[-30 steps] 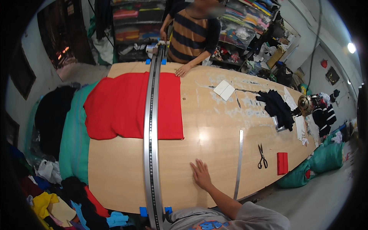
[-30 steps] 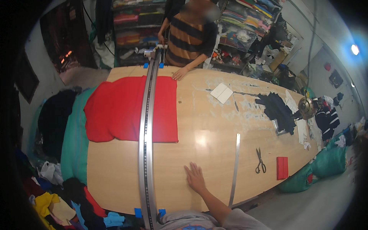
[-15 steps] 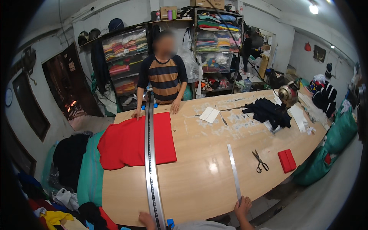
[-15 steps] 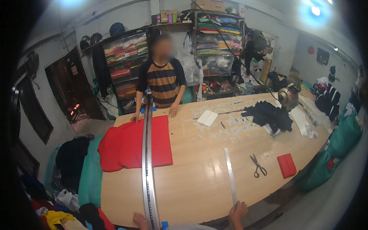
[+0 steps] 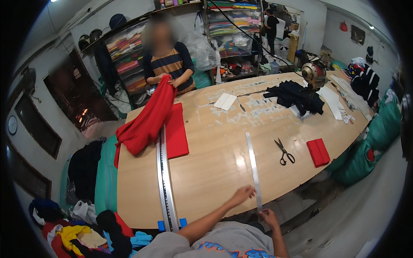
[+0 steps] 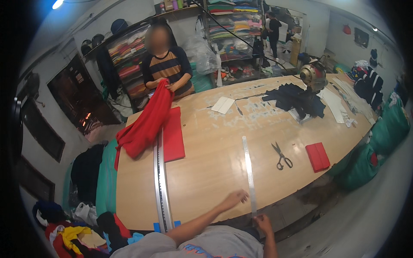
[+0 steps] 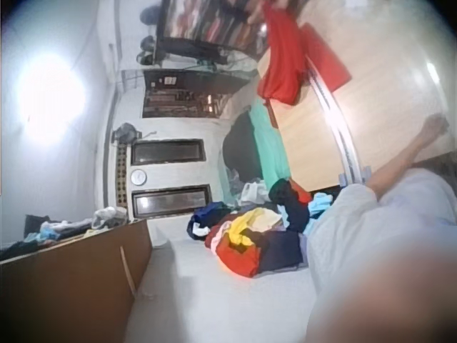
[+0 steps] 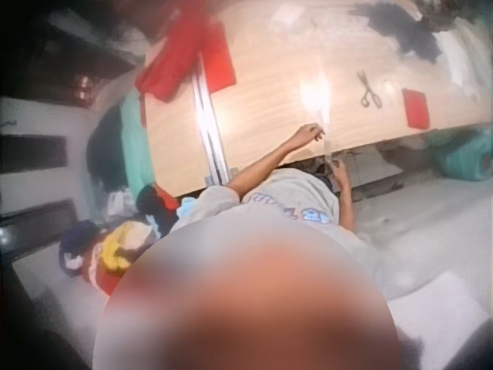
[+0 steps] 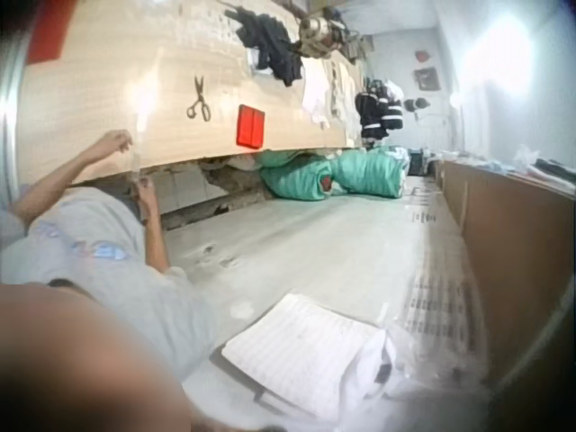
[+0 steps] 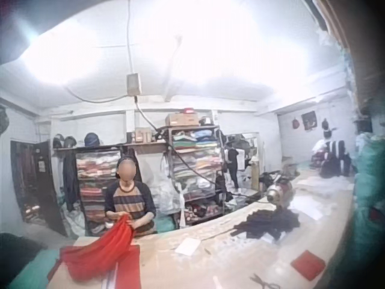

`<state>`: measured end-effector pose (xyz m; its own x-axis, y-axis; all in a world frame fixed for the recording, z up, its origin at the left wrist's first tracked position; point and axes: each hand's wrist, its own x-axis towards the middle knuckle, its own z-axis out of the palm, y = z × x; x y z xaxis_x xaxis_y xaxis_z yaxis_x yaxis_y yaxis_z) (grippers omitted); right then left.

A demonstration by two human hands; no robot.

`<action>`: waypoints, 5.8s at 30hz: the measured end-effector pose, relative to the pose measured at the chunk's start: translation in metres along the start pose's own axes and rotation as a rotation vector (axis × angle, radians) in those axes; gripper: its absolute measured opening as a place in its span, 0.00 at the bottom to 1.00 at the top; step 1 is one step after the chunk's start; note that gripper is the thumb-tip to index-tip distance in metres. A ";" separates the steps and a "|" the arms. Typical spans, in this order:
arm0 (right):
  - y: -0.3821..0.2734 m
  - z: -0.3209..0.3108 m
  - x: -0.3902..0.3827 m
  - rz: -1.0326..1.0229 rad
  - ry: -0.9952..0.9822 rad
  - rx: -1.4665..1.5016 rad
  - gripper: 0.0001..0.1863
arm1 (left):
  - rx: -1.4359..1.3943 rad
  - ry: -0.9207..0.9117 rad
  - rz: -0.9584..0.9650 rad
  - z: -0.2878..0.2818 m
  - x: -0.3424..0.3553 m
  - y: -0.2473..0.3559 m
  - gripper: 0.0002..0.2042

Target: The person assists a coworker by positioning and smoothing a red fabric on a large table while the coworker uses an electric cutter to trim it. The person repeatedly aligns the fabric along a metal guide rail and then moves away to retrieve more material.

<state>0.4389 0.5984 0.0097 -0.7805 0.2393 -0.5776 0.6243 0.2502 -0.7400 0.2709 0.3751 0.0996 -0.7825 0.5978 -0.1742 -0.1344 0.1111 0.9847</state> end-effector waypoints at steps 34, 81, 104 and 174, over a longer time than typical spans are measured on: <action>0.016 -0.080 0.090 -0.101 -0.849 -0.143 0.23 | -0.035 0.568 -0.411 0.055 -0.075 -0.119 0.15; 0.002 0.008 0.028 0.036 -0.112 0.318 0.32 | -0.014 0.209 -0.342 -0.120 -0.159 -0.123 0.15; -0.008 0.025 0.017 0.000 0.021 0.210 0.31 | -0.442 0.353 -0.333 -0.158 -0.206 -0.127 0.18; -0.035 0.052 -0.007 -0.267 0.413 -0.789 0.14 | -0.215 0.500 -0.266 -0.135 -0.199 -0.138 0.15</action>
<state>0.4203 0.5387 0.0217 -0.9227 0.3588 -0.1414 0.3852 0.8745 -0.2947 0.3631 0.1342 -0.0012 -0.8891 0.1199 -0.4417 -0.4437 0.0113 0.8961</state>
